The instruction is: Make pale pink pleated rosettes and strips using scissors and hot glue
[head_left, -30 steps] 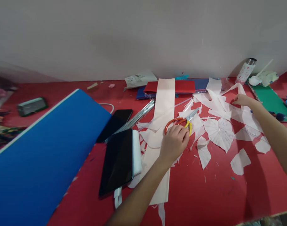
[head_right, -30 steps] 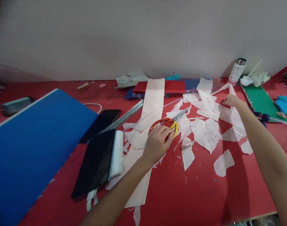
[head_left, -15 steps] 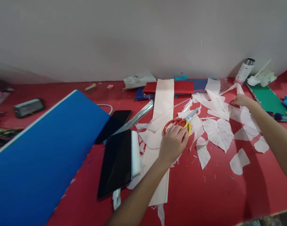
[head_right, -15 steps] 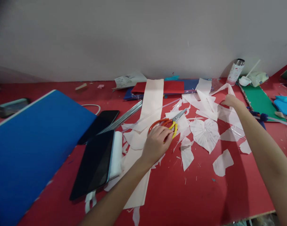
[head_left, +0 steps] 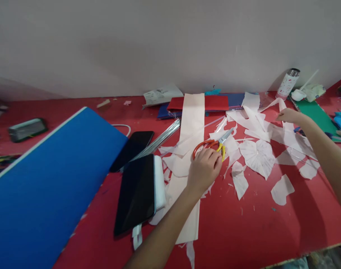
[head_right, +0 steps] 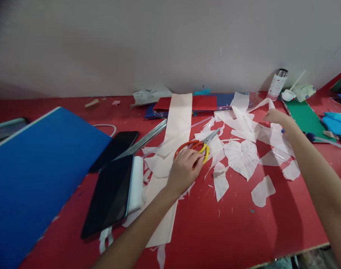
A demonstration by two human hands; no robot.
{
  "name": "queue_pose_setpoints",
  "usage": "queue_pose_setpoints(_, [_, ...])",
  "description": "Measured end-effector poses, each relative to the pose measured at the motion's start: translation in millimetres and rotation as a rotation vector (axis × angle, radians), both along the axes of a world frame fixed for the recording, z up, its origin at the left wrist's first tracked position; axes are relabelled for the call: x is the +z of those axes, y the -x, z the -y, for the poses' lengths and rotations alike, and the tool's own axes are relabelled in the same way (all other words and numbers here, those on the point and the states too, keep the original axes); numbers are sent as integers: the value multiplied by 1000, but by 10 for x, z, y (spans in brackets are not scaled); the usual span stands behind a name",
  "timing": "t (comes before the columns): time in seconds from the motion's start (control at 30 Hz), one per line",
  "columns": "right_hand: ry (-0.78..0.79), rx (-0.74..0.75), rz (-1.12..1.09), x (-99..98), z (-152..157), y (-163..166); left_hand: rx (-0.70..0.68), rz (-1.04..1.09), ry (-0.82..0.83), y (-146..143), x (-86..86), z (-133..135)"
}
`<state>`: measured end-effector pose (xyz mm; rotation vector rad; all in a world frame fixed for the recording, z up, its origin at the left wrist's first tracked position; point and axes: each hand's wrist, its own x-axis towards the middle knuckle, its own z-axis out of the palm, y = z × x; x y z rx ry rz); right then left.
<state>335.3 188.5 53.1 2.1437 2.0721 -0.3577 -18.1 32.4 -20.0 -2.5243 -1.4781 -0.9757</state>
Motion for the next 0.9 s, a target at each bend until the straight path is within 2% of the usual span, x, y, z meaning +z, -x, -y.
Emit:
queue_pose_setpoints(0.13, [-64,0,-96,220,287,250,28,-4,17,-5,6,5])
queue_pose_setpoints(0.23, [-99,94,-269,369,651,504,44,6,38,-4,24,10])
queue_pose_setpoints(0.33, [-59,188,-451,404,1060,769,17,31,30,-7,51,27])
queue_pose_setpoints(0.43, [85,347,-597,272,1377,994,-75,46,21,-29,80,56])
queue_pose_setpoints(0.53, [127,405,-661,50,1520,1144,-181,65,38,-67,103,91])
queue_pose_setpoints(0.7, [99,439,-755,-213,1504,1270,-319,61,137,-105,117,139])
queue_pose_setpoints(0.9, [66,504,-734,-306,1492,1338,-408,-14,104,-77,115,155])
